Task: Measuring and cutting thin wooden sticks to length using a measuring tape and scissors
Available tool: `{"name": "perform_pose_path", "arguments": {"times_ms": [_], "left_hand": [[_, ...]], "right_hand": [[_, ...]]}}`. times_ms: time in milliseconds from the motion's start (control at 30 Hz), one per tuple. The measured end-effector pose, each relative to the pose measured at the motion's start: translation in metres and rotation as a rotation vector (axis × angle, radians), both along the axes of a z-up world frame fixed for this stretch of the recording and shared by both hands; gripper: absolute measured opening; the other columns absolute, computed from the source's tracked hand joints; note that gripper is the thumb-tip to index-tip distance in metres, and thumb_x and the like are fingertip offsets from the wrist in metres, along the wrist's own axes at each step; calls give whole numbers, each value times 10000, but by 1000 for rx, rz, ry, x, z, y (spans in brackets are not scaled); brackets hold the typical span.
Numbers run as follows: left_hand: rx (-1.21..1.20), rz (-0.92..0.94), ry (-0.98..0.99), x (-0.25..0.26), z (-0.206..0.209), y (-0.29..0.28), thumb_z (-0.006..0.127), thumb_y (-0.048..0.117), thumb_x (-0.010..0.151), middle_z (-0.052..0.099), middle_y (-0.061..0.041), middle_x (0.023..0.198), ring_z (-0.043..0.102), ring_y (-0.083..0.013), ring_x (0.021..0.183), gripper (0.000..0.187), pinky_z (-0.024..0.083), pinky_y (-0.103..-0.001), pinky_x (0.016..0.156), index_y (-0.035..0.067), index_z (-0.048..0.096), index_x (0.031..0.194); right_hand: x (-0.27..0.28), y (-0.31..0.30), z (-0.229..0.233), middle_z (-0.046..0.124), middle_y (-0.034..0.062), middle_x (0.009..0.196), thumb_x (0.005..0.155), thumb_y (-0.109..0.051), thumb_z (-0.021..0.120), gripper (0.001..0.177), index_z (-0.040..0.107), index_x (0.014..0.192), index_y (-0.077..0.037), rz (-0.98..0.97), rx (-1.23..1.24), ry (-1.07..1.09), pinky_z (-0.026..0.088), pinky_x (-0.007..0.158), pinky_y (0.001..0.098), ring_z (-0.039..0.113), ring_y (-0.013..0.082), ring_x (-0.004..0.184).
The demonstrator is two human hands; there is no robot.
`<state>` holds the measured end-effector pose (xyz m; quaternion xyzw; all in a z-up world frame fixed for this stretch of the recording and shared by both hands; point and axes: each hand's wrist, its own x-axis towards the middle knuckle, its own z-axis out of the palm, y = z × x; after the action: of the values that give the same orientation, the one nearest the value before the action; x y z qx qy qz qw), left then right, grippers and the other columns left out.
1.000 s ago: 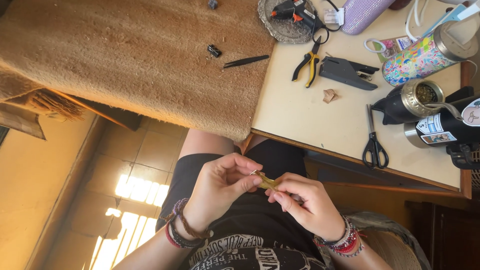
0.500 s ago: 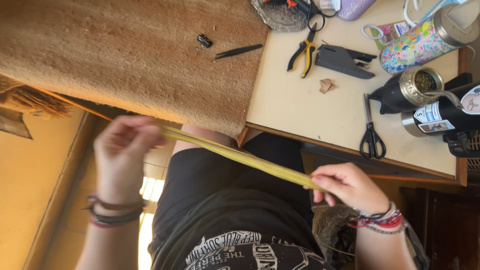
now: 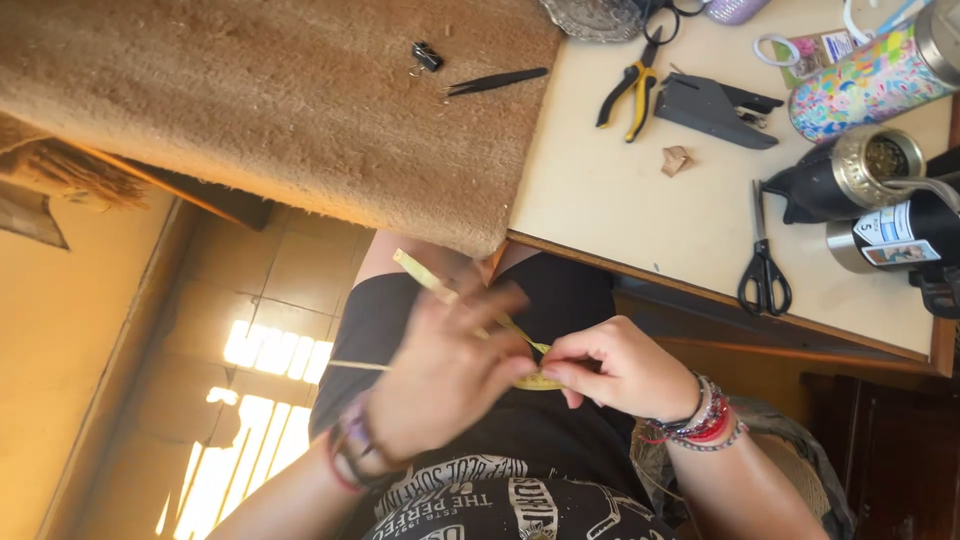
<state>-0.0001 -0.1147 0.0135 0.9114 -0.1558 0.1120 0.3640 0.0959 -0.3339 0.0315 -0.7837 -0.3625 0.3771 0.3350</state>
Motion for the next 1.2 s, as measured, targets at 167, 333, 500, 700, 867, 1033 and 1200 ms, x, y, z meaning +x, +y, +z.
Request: {"name": "perform_pose_path", "arguments": {"times_ms": [167, 333, 500, 700, 867, 1033, 1200], "left_hand": [[-76, -77, -28, 5, -16, 8, 628, 273, 977, 714, 42, 1120, 585, -319, 1267, 177, 349, -532, 1003, 167, 682, 846], [45, 66, -120, -8, -31, 85, 719, 250, 902, 719, 47, 1130, 597, -305, 1206, 196, 372, -504, 873, 194, 656, 725], [602, 440, 217, -52, -29, 154, 614, 464, 929, 681, 142, 1273, 542, -277, 1450, 195, 195, -580, 1247, 351, 768, 894], [927, 458, 81, -51, -18, 123, 451, 646, 961, 624, 14, 1560, 573, -340, 1467, 445, 190, -701, 1217, 500, 671, 1319], [10, -23, -54, -1, 9, 10, 563, 316, 956, 676, -63, 1250, 538, -330, 1279, 241, 328, -573, 1090, 160, 733, 1025], [-86, -188, 57, 1, -11, 0, 555, 417, 1011, 734, 66, 1069, 591, -286, 1298, 282, 231, -579, 1151, 173, 697, 1027], [171, 35, 3, -13, -35, 66, 655, 396, 942, 705, 117, 1119, 545, -272, 1289, 222, 246, -548, 1083, 245, 684, 782]], "right_hand": [[2, -3, 2, 796, -14, 628, 954, -206, 634, 179, 779, 906, -113, -71, -31, 142, 510, 429, 180, 636, 58, 392], [23, -52, -11, 845, -20, 710, 954, -262, 616, 234, 800, 943, -118, -97, -119, 144, 556, 429, 167, 714, 50, 447], [29, -88, 3, 828, 87, 608, 917, -171, 676, 234, 860, 902, -27, -329, -265, 231, 467, 396, 232, 581, 117, 383], [21, -74, -10, 793, -40, 602, 951, -221, 613, 211, 804, 1003, -149, 16, -45, -27, 552, 335, 110, 666, 15, 377], [5, -13, 15, 748, -57, 564, 949, -218, 645, 160, 784, 925, -143, 124, 68, -41, 553, 430, 164, 652, 26, 400], [4, -9, 13, 762, -14, 603, 958, -202, 633, 163, 771, 923, -123, 31, 14, 145, 524, 426, 182, 634, 70, 393], [21, -53, -5, 886, 77, 768, 903, -196, 676, 233, 792, 1058, -67, -188, 5, 158, 635, 430, 182, 742, 84, 420]]}}
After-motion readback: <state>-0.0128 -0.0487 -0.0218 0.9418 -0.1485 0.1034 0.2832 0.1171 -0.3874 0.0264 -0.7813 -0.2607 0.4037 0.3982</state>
